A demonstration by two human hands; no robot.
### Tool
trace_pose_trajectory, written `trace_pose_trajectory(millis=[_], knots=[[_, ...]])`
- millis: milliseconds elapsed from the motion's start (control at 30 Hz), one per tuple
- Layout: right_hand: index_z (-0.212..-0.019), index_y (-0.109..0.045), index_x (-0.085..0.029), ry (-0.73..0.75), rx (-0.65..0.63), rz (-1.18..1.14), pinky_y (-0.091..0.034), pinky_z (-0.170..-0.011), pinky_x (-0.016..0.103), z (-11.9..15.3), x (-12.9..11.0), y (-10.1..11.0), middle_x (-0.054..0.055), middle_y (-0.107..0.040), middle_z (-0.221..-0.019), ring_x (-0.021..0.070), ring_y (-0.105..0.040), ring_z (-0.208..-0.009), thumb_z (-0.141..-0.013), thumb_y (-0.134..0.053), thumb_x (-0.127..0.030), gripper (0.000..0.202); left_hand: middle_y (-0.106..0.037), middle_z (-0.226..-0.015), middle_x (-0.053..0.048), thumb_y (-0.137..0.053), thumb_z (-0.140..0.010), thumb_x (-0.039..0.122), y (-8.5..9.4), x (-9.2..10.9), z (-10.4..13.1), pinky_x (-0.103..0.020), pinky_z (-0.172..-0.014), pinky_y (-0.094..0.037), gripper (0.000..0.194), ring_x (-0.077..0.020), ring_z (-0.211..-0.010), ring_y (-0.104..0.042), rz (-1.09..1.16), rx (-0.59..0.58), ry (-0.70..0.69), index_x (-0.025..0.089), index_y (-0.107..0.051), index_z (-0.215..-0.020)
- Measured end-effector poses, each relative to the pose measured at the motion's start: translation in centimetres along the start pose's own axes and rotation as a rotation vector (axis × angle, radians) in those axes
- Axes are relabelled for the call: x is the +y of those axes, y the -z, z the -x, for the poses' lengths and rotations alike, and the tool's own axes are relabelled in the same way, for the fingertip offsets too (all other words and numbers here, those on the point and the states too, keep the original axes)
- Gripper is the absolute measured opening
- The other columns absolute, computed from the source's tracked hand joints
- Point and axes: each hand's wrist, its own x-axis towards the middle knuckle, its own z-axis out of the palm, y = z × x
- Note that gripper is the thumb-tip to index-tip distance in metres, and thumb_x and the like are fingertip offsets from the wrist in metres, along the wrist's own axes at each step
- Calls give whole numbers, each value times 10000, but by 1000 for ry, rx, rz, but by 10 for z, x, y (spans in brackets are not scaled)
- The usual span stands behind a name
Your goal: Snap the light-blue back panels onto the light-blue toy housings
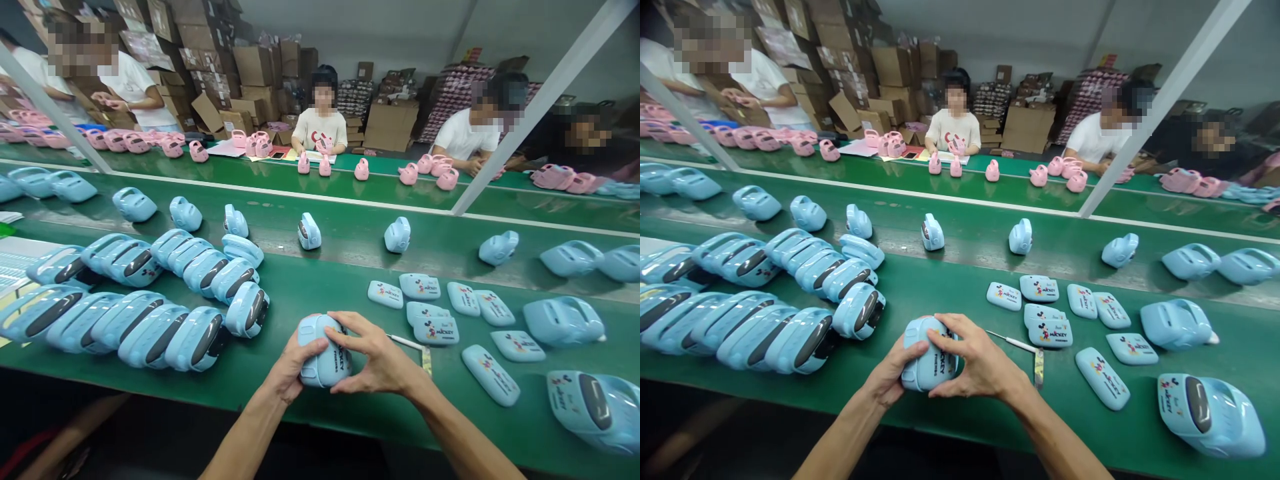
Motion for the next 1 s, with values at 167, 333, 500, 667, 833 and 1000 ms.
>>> trace_pose_trajectory(millis=[167, 333, 500, 667, 833, 1000], knots=[[-1456, -512, -299, -24, 35, -19, -492, -1052, 516, 2, -3, -6, 168, -569, -1432, 336, -549, -1301, -674, -868, -523, 888, -747, -1073, -93, -891, -615, 301, 1, -3, 1, -401, -854, -537, 642, -296, -1001, -678, 4, 6, 12, 197, -672, -1209], [-1456, -516, -306, -53, 121, -79, -481, -1084, 521, 7, -4, -21, 151, -575, -1443, 359, -523, -1349, -611, -894, -548, 957, -754, -1058, -89, -883, -602, 279, 1, -5, 3, -396, -872, -528, 623, -292, -999, -677, 37, 5, 25, 189, -676, -1182], [-1451, -516, -335, -148, 139, -175, -444, -1119, 546, 5, -3, -29, 134, -528, -1495, 365, -473, -1397, -569, -920, -525, 988, -752, -1028, -85, -876, -605, 286, 1, -7, -1, -377, -831, -538, 558, -269, -930, -689, 50, 105, 44, 173, -688, -1119], [-1482, -470, -326, -261, 147, -340, -290, -1210, 560, 4, 5, -32, 107, -379, -1601, 348, -324, -1490, -610, -897, -550, 997, -751, -1082, -71, -855, -630, 305, 1, -11, -8, -420, -932, -534, 728, -301, -1023, -693, 149, 96, -29, 223, -593, -1304], [-1553, -326, -243, -586, 513, -826, -456, -1104, 547, 9, 11, -60, 151, -500, -1510, 337, -456, -1415, -898, -581, -621, 799, -693, -1282, -70, -887, -581, 443, 0, -12, -22, -445, -1021, -502, 897, -364, -1216, -610, 122, 22, -261, 297, -527, -1389], [-1380, -459, -250, -605, 463, -1067, -585, -914, 454, 4, 31, -64, 130, -667, -1280, 324, -667, -1156, -709, -808, -548, 813, -605, -1413, -130, -959, -468, 243, 23, 10, -42, -448, -1102, -429, 998, -394, -1314, -528, -367, -160, -329, 235, -563, -1384]])
